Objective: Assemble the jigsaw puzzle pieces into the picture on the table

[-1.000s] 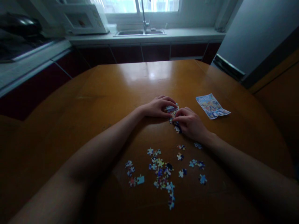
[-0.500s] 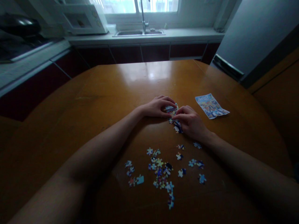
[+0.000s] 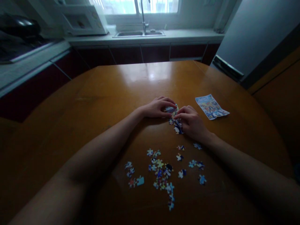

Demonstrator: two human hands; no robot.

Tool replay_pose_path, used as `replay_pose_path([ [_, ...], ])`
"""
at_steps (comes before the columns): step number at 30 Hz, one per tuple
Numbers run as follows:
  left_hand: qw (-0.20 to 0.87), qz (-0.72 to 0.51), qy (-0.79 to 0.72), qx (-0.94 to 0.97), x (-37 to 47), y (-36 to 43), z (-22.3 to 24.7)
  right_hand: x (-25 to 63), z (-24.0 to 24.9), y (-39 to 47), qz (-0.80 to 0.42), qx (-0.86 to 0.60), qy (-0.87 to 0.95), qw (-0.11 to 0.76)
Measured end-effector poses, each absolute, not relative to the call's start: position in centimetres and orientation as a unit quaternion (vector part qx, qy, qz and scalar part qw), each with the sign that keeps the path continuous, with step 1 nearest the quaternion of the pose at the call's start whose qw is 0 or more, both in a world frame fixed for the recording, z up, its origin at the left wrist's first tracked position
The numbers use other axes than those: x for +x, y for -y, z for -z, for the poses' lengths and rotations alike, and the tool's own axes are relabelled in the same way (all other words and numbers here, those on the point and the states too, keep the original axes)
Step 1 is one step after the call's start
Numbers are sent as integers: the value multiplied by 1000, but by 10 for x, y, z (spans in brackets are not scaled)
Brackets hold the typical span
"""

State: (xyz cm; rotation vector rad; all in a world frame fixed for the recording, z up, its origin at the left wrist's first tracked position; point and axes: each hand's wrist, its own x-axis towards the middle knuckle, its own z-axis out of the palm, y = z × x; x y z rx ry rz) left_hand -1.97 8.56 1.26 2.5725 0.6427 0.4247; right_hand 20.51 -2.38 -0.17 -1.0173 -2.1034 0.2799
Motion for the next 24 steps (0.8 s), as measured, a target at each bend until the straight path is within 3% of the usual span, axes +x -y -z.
replay_pose_path([
  [10,226,-174,-247,926,-18,-87,-10,204,1,24,-130,-362,866,319],
  [17,225,-179,-244,926,-19,-87,-9,204,1,23,-122,-405,832,360],
  [24,220,-179,-243,927,-19,-86,-10,203,0,24,-124,-379,863,310],
])
